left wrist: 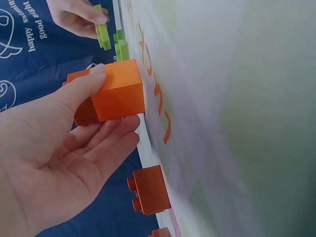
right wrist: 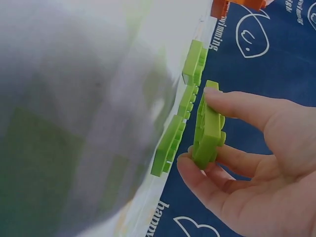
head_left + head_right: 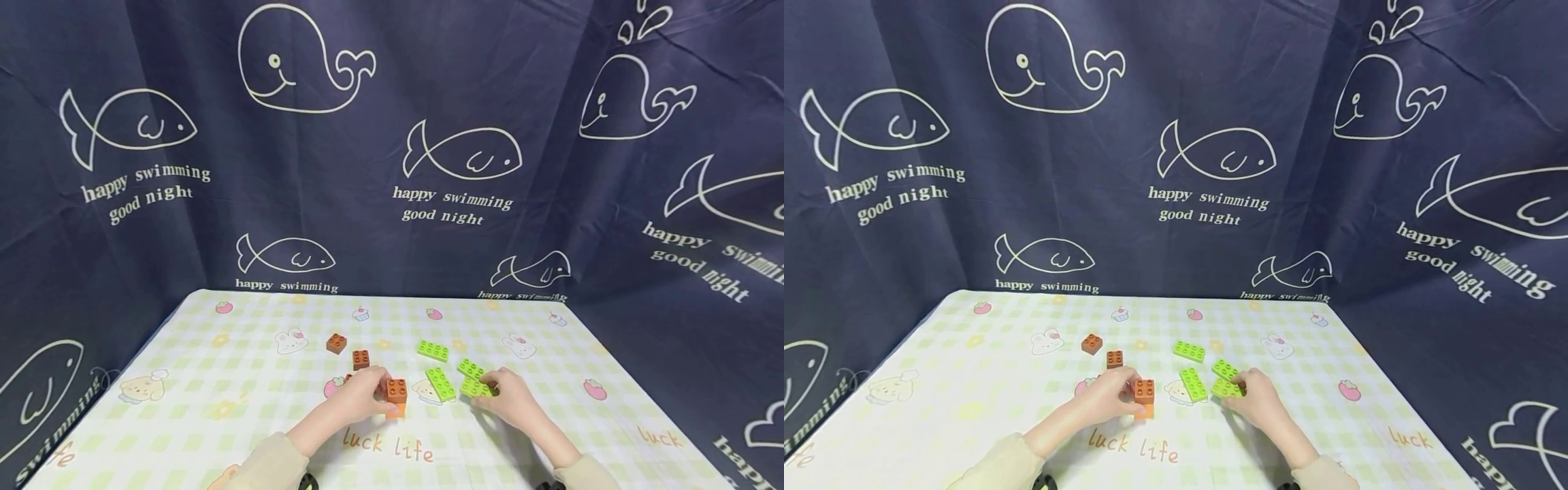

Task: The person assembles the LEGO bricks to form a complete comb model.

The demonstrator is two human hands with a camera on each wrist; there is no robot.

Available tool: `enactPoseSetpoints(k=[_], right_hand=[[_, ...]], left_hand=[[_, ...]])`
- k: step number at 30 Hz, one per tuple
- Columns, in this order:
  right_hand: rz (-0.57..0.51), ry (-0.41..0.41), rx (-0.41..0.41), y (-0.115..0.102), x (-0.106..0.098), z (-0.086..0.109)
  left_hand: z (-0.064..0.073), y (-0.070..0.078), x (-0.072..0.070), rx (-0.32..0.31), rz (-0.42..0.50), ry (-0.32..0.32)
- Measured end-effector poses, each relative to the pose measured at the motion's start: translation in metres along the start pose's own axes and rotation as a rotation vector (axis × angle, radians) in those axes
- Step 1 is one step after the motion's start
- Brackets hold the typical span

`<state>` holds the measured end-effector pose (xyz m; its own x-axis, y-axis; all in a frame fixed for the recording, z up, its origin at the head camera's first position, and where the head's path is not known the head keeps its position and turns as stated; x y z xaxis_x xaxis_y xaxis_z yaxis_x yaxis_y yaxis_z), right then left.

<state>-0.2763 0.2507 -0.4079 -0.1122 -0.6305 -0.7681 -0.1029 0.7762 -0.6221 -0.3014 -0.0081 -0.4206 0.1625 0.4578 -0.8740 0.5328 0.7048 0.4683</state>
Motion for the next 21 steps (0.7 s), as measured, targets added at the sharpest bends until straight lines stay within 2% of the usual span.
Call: enactPoseSetpoints(k=[21], right_hand=[[-0.018,0.022,-0.045,-0.011,-0.002,-0.002]], left_hand=[[0.000,0.000,0.000,0.007,0.007,0.010]])
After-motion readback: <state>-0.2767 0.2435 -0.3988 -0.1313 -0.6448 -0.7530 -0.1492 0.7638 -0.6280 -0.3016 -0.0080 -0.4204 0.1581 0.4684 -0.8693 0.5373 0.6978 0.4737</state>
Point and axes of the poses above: each hand's wrist, its own z-axis away from the middle knuckle, its own x-axis out of the palm, y = z × x, the point moved 5 cm from there along -z, towards the middle knuckle, and after that the axes turned 10 degrees about -z, right-handed, at the moved point
